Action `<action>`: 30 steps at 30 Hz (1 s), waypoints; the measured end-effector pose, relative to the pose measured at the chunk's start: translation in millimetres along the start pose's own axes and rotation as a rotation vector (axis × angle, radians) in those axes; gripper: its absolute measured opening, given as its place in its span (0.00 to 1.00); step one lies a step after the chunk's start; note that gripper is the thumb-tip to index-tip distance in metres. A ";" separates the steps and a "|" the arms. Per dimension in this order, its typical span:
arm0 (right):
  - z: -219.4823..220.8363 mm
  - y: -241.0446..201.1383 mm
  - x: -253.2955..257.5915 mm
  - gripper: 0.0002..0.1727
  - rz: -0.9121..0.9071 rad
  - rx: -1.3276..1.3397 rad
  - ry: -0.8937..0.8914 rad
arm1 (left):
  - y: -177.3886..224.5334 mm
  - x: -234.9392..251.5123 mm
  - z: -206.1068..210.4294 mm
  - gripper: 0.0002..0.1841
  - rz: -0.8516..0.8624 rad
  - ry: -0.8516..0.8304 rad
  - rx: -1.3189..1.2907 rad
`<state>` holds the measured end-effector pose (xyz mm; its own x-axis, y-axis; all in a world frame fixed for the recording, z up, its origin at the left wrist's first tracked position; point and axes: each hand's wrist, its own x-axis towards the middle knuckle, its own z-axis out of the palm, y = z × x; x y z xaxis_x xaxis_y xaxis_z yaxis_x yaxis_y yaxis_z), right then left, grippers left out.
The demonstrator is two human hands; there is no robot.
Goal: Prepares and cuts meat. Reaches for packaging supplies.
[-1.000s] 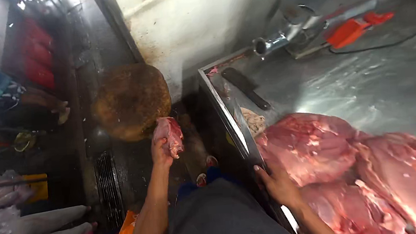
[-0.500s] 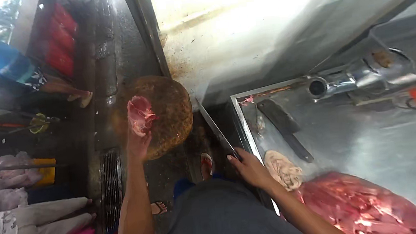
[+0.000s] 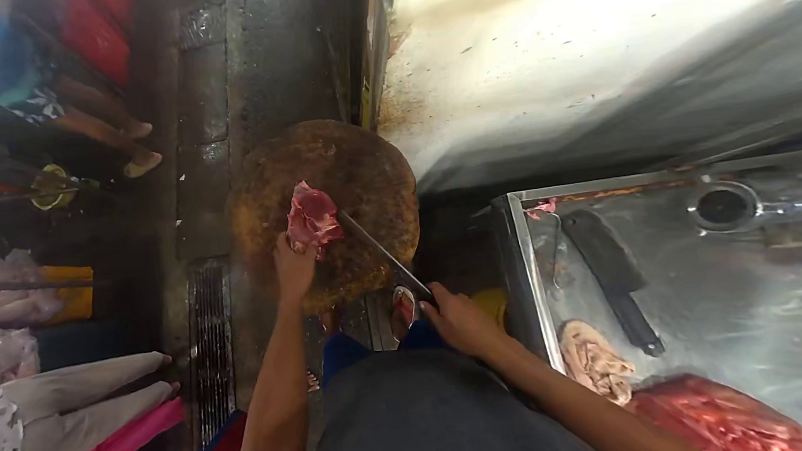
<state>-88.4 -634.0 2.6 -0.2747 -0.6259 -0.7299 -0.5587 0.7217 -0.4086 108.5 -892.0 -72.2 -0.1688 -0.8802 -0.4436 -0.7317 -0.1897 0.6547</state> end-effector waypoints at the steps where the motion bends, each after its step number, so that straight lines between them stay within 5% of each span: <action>1: 9.1 -15.0 7.5 0.26 0.018 -0.005 -0.003 | 2.5 4.8 4.8 0.45 0.013 0.013 0.059; 6: 52.5 -101.2 54.7 0.26 0.136 -0.018 -0.022 | -2.0 29.4 -5.0 0.41 0.065 -0.107 0.201; 13: 38.7 -205.2 163.2 0.26 0.112 -0.074 0.088 | 2.6 53.8 -26.9 0.41 0.059 -0.246 0.218; 19: 72.0 -152.9 114.7 0.28 0.221 -0.095 0.068 | -9.6 53.0 -27.7 0.33 -0.005 -0.123 -0.040; 23: 87.0 -103.7 57.9 0.27 0.267 -0.088 -0.026 | -26.6 71.9 -46.2 0.26 -0.072 -0.271 -0.357; 26: 69.7 -81.6 40.1 0.26 0.180 -0.088 -0.091 | -37.5 69.3 -50.2 0.26 -0.097 -0.359 -0.524; 30: 36.9 -48.2 23.1 0.25 0.064 -0.069 -0.059 | -43.1 32.2 -46.3 0.26 -0.189 -0.265 -0.705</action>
<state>-38.9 -672.3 -14.8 -0.2660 -0.5594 -0.7850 -0.5947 0.7362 -0.3230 165.2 -932.2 -86.4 -0.3000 -0.6889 -0.6599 -0.1859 -0.6363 0.7487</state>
